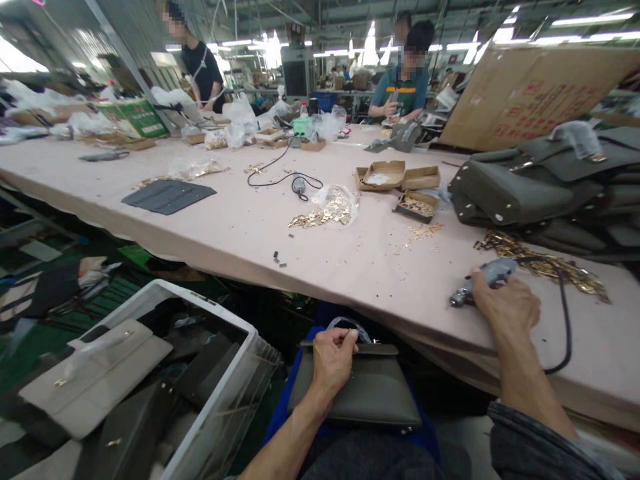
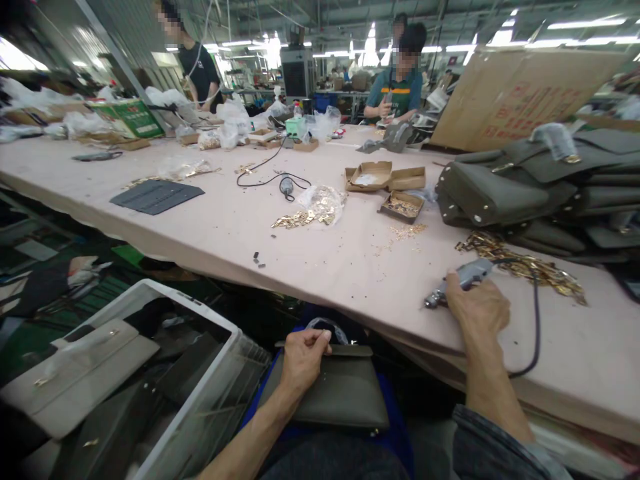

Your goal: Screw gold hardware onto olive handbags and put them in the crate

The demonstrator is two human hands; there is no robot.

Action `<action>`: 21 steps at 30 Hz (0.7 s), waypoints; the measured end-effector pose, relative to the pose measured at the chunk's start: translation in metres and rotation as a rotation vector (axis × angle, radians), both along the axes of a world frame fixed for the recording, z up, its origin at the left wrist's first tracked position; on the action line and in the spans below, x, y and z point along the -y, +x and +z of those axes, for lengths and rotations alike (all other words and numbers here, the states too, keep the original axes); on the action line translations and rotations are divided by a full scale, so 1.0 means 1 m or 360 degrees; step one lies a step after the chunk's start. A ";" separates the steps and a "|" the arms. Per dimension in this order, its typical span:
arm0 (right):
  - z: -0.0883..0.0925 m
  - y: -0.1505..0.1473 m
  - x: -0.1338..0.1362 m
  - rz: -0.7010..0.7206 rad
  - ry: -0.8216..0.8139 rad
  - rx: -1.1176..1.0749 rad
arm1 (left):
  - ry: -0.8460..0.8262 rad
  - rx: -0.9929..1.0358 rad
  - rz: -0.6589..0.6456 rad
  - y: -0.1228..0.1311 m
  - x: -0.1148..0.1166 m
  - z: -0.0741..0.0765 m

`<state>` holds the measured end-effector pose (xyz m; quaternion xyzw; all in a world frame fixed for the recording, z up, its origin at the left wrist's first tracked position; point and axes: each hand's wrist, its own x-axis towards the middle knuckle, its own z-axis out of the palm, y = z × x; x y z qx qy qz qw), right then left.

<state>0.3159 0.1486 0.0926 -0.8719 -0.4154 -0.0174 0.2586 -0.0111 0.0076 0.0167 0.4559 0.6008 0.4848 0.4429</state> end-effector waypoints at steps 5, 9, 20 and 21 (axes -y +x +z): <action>-0.002 0.008 0.017 0.0012 -0.0091 0.0044 | -0.0118 0.0098 0.0020 0.001 -0.003 0.000; 0.002 0.013 0.028 0.0099 -0.0138 0.0022 | -0.0143 0.0175 -0.0004 0.003 -0.003 -0.007; -0.024 -0.109 0.159 0.0990 0.0307 -0.0666 | -0.0128 -0.0027 0.0048 0.006 0.004 0.018; -0.032 -0.118 0.172 0.1027 0.0123 -0.0714 | -0.0124 -0.0134 0.0117 0.007 0.009 0.022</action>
